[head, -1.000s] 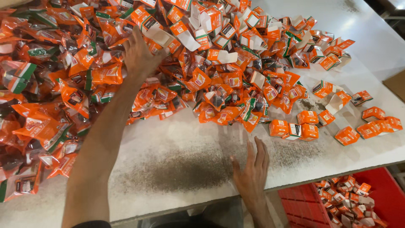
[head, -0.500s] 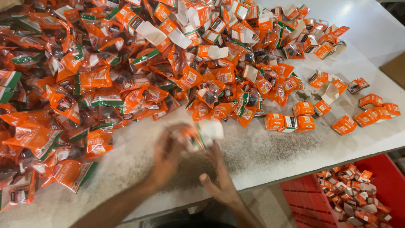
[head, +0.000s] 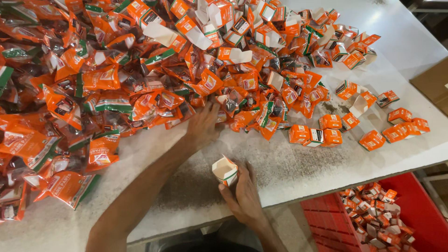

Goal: The person repeatedly picks small orange packets from a large pile on a table, places each packet into a small open box, and closes the box. The closed boxes are set aside on the table. The person handles items one at a time throughout the clip.

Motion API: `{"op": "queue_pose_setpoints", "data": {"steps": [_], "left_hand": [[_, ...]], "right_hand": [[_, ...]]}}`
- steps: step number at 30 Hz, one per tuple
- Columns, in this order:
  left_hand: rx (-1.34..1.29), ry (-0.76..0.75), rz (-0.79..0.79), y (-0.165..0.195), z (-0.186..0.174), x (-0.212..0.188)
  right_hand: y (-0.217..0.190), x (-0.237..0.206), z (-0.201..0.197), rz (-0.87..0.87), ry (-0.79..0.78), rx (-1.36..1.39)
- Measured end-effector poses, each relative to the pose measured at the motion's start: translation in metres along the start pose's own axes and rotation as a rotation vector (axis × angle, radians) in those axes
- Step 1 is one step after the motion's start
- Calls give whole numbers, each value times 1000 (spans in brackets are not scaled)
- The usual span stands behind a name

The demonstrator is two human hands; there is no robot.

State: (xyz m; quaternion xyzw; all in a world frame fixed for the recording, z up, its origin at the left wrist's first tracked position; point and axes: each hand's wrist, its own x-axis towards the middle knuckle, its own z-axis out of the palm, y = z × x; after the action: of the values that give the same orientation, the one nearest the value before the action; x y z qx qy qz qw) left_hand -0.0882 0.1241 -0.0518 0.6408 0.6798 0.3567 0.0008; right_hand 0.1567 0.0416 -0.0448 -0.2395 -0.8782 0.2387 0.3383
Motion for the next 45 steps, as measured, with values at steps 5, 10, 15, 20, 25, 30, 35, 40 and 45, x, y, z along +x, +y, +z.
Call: {"op": "queue_pose_setpoints", "data": {"steps": [5,10,15,20,25,30,35,40,45], "left_hand": [[-38,80,223,-5,-5,-21],[-109,-303,-16,5,-50,-68],[-683,35,143,34,-82,-113],[-477,185,584,61,-63,-144],[-282,200,679,59,-45,-134],[56,87,611,65,-52,-123],[-17,149,377,88,-48,-124],[-432,84,-88,89,-35,-124],[-702,-274,-428,68,-20,-117]], "right_hand": [[7,-3,-4,178,18,107],[12,-2,-4,186,41,38],[9,2,-9,179,28,64],[7,10,-12,174,9,72],[4,9,-12,201,-7,59],[4,7,-12,176,12,59],[7,6,-10,165,42,74],[13,-1,-6,153,26,21],[17,-11,8,180,129,63]]}}
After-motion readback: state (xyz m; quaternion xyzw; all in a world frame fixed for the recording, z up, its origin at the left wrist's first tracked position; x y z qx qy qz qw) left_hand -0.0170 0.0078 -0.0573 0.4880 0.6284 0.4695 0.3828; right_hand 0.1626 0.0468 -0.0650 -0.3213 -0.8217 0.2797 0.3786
